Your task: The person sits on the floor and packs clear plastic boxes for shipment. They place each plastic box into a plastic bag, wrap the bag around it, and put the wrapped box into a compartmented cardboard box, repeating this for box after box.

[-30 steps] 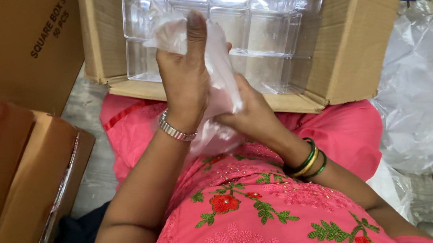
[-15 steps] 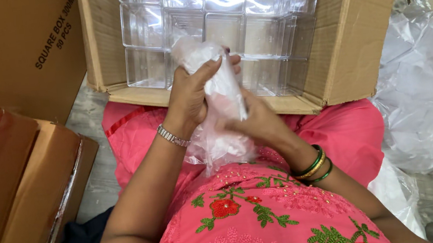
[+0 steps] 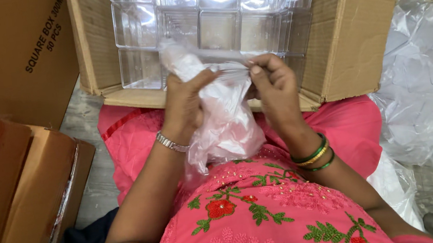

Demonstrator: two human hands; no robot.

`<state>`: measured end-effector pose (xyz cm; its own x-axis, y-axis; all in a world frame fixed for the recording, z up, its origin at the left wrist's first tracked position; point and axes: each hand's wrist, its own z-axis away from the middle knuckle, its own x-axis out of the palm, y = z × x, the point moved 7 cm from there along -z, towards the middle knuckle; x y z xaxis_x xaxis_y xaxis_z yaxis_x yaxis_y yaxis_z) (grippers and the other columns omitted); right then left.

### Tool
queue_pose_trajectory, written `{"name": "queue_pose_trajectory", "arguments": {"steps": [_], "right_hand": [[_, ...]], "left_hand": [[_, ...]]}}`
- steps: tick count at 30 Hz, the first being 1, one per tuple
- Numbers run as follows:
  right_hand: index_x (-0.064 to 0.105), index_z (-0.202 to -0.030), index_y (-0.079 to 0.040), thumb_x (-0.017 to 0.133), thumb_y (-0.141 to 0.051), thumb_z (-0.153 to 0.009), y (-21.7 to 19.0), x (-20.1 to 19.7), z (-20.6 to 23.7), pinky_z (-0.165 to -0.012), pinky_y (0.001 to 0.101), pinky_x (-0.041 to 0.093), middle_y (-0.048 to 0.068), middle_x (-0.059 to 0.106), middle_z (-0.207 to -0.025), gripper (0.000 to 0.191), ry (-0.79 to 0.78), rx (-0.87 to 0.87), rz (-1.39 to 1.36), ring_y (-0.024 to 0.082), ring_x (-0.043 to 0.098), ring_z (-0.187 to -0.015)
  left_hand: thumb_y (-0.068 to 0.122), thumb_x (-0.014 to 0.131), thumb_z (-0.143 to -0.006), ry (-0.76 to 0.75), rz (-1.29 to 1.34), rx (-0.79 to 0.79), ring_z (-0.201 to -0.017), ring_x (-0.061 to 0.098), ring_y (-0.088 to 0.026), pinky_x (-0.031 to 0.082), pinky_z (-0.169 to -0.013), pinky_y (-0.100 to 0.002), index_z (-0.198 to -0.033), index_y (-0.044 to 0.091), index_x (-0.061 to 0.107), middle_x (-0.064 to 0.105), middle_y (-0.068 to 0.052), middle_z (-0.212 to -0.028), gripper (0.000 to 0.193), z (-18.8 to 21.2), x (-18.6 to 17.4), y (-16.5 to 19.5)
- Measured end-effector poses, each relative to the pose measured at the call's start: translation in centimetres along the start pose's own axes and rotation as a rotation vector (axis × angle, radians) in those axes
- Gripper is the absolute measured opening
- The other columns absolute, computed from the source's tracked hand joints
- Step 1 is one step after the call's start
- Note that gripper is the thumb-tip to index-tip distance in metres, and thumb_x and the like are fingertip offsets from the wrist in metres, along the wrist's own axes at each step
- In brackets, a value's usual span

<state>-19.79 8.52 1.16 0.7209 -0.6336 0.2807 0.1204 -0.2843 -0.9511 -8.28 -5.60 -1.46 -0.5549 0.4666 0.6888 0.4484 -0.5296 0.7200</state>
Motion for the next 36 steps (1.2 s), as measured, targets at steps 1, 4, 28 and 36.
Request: {"name": "queue_pose_trajectory", "arguments": {"steps": [1,4,28,36], "right_hand": [[0.066,-0.106,-0.004,0.060,-0.009,-0.103,0.3,-0.3,0.1,-0.067,0.0294,0.062,0.003,0.068,-0.090,0.009,-0.021,0.052,-0.028,0.011,0.068,-0.076],[0.066,-0.103,-0.001,0.064,-0.007,-0.099,1.1,-0.8,-0.1,-0.068,0.0334,0.064,0.008,0.071,-0.092,0.008,-0.080,0.176,-0.114,0.015,0.071,-0.077],[0.067,-0.104,-0.002,0.063,-0.014,-0.101,0.6,-3.8,1.5,-0.083,0.0366,0.057,0.008,0.071,-0.087,0.014,-0.244,0.391,-0.788,0.019,0.068,-0.084],[0.057,-0.108,-0.004,0.067,0.004,-0.087,3.4,-10.3,-4.0,-0.046,0.0270,0.050,0.007,0.069,-0.082,0.024,0.257,-0.098,0.291,0.012,0.069,-0.062]], "left_hand": [[-0.005,0.077,-0.079,-0.029,-0.059,0.060,-0.079,0.074,-0.021,0.062,-0.074,-0.035,-0.098,-0.002,0.066,0.074,-0.010,-0.090,0.022,-0.1,0.0,0.6],[-0.003,0.079,-0.085,-0.111,-0.241,0.172,-0.079,0.072,-0.016,0.060,-0.074,-0.030,-0.098,-0.003,0.067,0.073,-0.008,-0.092,0.017,0.3,0.5,1.4],[0.017,0.075,-0.093,-0.372,-0.080,-0.301,-0.107,0.065,-0.018,0.053,-0.098,-0.035,-0.122,0.000,0.064,0.069,-0.007,-0.112,0.035,2.2,-1.7,-4.6],[0.022,0.075,-0.091,-0.107,-0.732,0.058,-0.084,0.068,-0.027,0.054,-0.078,-0.039,-0.095,-0.001,0.069,0.068,-0.016,-0.087,0.024,-4.5,-4.6,-3.5]]}}
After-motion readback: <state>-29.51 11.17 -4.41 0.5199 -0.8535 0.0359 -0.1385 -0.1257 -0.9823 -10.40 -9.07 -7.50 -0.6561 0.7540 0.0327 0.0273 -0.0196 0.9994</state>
